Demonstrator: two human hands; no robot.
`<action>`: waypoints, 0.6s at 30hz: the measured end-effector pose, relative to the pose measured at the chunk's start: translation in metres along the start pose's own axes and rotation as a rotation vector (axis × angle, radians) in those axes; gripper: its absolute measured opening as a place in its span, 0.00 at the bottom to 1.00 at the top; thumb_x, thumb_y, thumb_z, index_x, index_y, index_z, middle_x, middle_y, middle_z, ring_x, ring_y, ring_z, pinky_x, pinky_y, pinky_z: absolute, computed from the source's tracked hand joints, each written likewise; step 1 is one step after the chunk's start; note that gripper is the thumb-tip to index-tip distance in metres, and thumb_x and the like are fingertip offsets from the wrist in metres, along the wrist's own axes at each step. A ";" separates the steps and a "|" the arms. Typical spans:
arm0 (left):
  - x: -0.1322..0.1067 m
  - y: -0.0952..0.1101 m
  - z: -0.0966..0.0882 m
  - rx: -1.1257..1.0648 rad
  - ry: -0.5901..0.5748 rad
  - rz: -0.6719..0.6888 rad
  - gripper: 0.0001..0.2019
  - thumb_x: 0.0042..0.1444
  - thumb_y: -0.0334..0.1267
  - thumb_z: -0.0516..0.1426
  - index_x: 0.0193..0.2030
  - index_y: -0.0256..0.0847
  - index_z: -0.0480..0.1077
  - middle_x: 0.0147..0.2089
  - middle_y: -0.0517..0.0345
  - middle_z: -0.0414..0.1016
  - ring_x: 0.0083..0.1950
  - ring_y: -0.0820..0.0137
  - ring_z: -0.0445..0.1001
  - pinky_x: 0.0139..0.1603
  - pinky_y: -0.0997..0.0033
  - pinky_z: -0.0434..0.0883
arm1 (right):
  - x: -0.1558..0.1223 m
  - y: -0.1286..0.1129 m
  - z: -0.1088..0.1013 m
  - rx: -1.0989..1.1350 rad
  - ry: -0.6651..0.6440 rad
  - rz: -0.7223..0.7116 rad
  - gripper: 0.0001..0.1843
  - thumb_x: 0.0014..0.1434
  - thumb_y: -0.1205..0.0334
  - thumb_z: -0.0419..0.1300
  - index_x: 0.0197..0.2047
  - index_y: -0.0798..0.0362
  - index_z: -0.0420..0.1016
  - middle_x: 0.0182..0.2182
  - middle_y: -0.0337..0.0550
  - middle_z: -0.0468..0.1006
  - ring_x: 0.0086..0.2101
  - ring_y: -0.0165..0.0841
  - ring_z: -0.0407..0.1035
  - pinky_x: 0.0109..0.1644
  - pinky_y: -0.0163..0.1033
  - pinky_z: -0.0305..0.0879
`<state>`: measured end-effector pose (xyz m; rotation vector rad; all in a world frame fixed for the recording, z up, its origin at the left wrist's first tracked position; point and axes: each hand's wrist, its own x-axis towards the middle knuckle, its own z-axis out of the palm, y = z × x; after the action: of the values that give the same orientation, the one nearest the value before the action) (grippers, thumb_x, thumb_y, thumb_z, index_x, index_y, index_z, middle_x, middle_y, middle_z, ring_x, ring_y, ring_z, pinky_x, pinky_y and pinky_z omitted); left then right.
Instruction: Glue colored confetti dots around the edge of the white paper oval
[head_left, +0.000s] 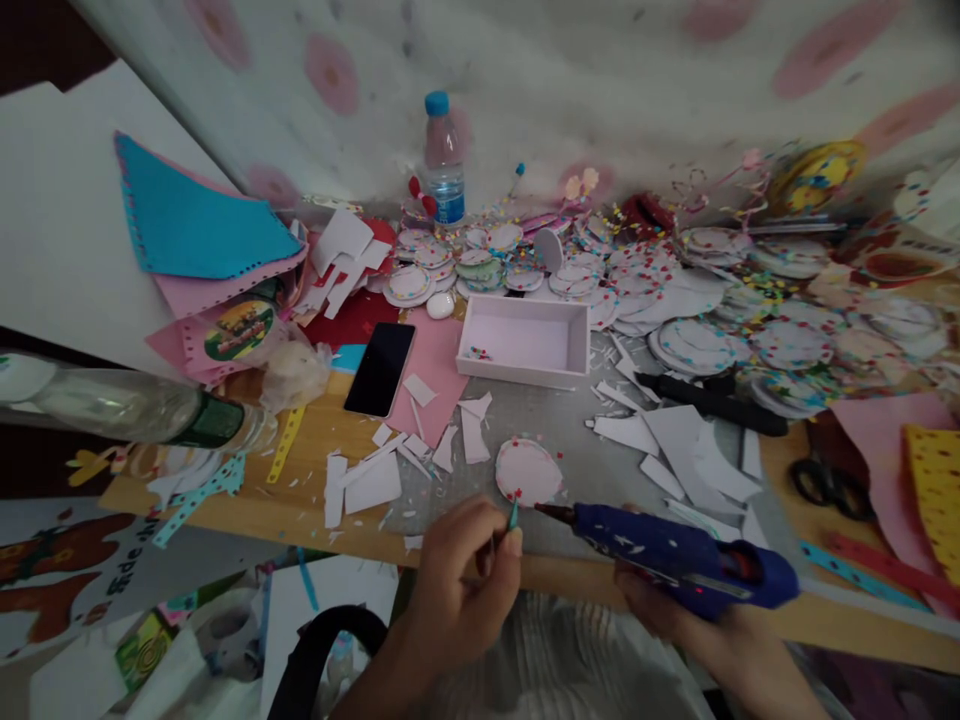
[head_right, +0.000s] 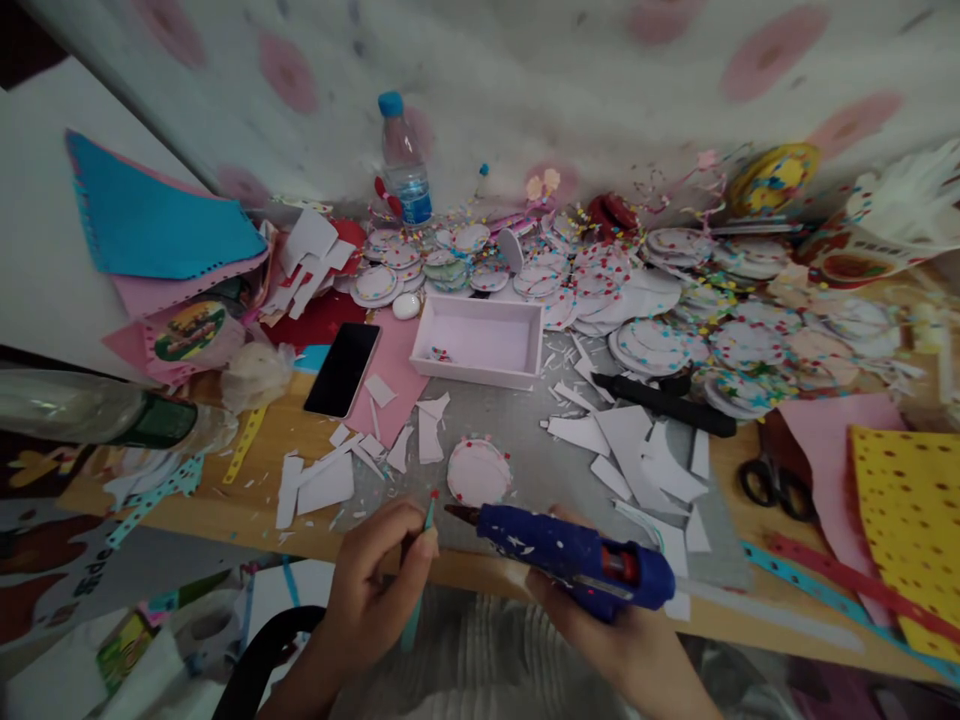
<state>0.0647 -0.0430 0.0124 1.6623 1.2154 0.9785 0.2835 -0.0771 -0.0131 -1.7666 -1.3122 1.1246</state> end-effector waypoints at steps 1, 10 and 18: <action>0.000 0.000 0.000 0.001 -0.007 0.005 0.12 0.62 0.30 0.50 0.27 0.41 0.54 0.25 0.63 0.57 0.27 0.74 0.59 0.29 0.73 0.57 | 0.000 -0.002 0.000 0.006 0.014 0.000 0.16 0.48 0.47 0.64 0.35 0.49 0.79 0.28 0.46 0.80 0.35 0.45 0.77 0.41 0.47 0.76; -0.002 0.002 0.001 0.048 -0.027 0.032 0.12 0.60 0.29 0.50 0.27 0.42 0.53 0.25 0.63 0.57 0.27 0.74 0.59 0.29 0.71 0.56 | 0.002 -0.004 -0.001 0.079 0.018 -0.007 0.23 0.49 0.46 0.63 0.45 0.50 0.78 0.38 0.49 0.82 0.42 0.48 0.76 0.46 0.49 0.75; -0.001 0.003 0.000 0.044 -0.041 0.033 0.11 0.60 0.29 0.50 0.27 0.42 0.53 0.25 0.62 0.58 0.27 0.73 0.60 0.29 0.71 0.57 | -0.001 -0.001 0.000 0.021 0.036 0.029 0.23 0.51 0.42 0.61 0.40 0.54 0.79 0.24 0.46 0.79 0.27 0.39 0.75 0.34 0.41 0.76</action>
<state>0.0656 -0.0444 0.0152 1.7335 1.1936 0.9397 0.2831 -0.0779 -0.0125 -1.7874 -1.2531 1.1129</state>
